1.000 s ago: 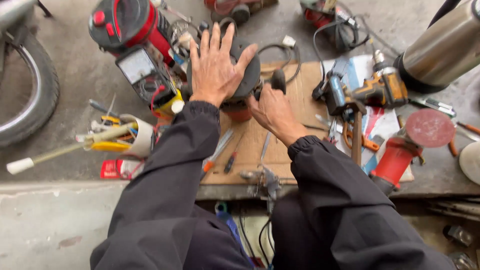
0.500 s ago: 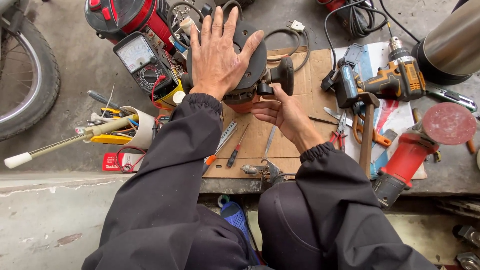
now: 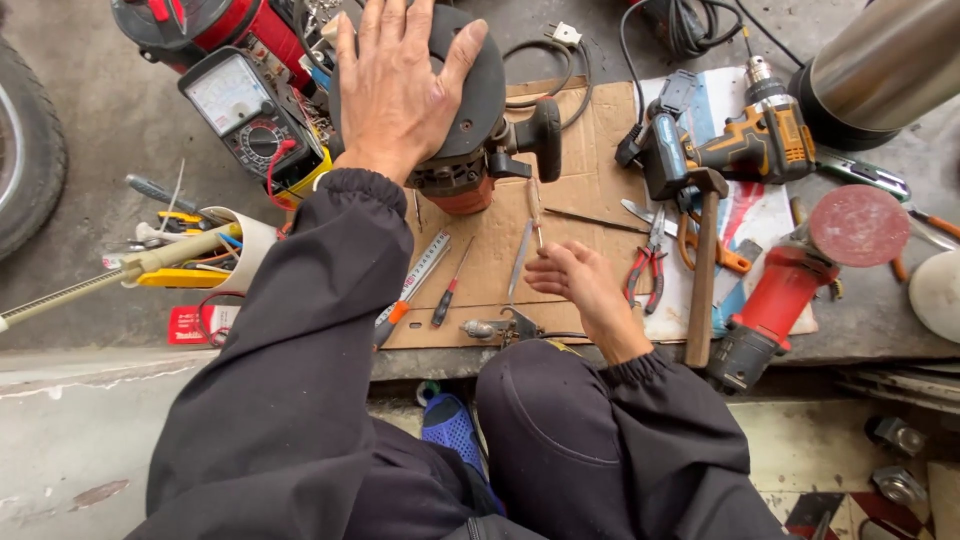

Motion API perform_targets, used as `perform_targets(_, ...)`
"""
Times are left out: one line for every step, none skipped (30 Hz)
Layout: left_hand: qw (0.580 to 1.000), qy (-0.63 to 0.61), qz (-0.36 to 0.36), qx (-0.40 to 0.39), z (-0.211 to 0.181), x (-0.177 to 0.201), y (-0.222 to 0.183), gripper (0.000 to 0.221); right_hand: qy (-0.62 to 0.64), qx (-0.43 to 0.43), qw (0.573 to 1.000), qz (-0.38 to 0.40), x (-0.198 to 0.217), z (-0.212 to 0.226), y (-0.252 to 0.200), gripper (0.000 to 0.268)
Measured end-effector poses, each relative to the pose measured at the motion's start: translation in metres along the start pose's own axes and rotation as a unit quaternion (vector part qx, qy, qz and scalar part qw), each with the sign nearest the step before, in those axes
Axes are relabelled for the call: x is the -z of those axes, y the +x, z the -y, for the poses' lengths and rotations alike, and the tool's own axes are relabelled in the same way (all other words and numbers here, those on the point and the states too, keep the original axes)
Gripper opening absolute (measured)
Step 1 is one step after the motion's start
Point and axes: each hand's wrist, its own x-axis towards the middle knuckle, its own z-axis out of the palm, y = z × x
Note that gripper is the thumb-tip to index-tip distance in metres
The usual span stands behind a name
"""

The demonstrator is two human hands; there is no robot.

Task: Disassembling and inspecting a handheld router using a screwdriver and pliers on a floor-based workspace.

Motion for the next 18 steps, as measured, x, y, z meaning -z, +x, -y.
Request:
perform_targets(1.000,0.002,0.011,0.002,0.001,0.000,-0.001,0.077,-0.017,-0.001,1.000,-0.023,0.006,-0.001,-0.010,0.035)
perform_targets(1.000,0.004,0.023,0.003,0.002,0.001,-0.002,0.076,-0.035,-0.002,0.998,-0.046,0.011,-0.001,-0.020,0.037)
perform_targets(1.000,0.000,0.022,0.005,0.003,0.001,-0.001,0.076,-0.038,-0.001,0.998,-0.048,0.022,-0.008,-0.019,0.037)
perform_targets(1.000,-0.017,0.008,-0.011,0.005,0.001,-0.001,0.075,-0.039,0.021,0.996,-0.073,0.033,-0.014,-0.019,0.035)
perform_targets(0.999,-0.035,-0.005,-0.026,0.006,0.000,-0.002,0.075,-0.040,0.042,0.993,-0.098,0.045,-0.020,-0.019,0.033)
perform_targets(0.999,-0.039,-0.005,-0.023,0.006,0.006,-0.002,0.075,-0.044,0.042,0.993,-0.101,0.055,-0.017,-0.025,0.033)
perform_targets(0.989,-0.125,-0.065,-0.052,0.008,0.013,-0.005,0.058,-0.045,0.072,0.988,-0.131,0.063,-0.014,-0.029,0.027)
perform_targets(0.966,-0.209,-0.125,-0.082,0.010,0.021,-0.007,0.042,-0.046,0.103,0.981,-0.161,0.071,-0.011,-0.033,0.021)
perform_targets(0.967,-0.208,-0.126,-0.078,0.006,0.033,-0.018,0.042,-0.049,0.101,0.981,-0.159,0.080,-0.005,-0.036,0.021)
perform_targets(0.948,-0.226,-0.223,-0.035,0.003,0.045,-0.029,0.032,-0.074,0.119,0.973,-0.185,0.088,0.000,-0.039,0.025)
perform_targets(0.918,-0.236,-0.317,0.008,0.002,0.058,-0.042,0.030,-0.099,0.135,0.964,-0.207,0.095,0.004,-0.042,0.032)
perform_targets(0.920,-0.232,-0.317,0.014,-0.011,0.077,-0.065,0.030,-0.102,0.132,0.965,-0.202,0.111,0.000,-0.038,0.032)
perform_targets(0.898,-0.317,-0.288,0.103,-0.023,0.096,-0.086,0.033,-0.109,0.146,0.965,-0.188,0.126,-0.001,-0.029,0.020)
perform_targets(0.862,-0.399,-0.251,0.188,-0.036,0.116,-0.106,0.042,-0.116,0.161,0.965,-0.173,0.141,-0.002,-0.021,0.021)
perform_targets(0.861,-0.394,-0.255,0.193,-0.027,0.095,-0.134,0.042,-0.120,0.159,0.966,-0.167,0.136,0.016,-0.029,0.021)
perform_targets(0.846,-0.396,-0.200,0.296,-0.020,0.074,-0.162,0.045,-0.201,0.171,0.953,-0.146,0.131,0.033,-0.036,0.041)
perform_targets(0.818,-0.393,-0.143,0.394,-0.012,0.054,-0.189,0.049,-0.280,0.184,0.934,-0.124,0.126,0.052,-0.044,0.067)
perform_targets(0.817,-0.391,-0.148,0.398,-0.001,0.017,-0.221,0.049,-0.284,0.185,0.933,-0.118,0.120,0.070,-0.056,0.067)
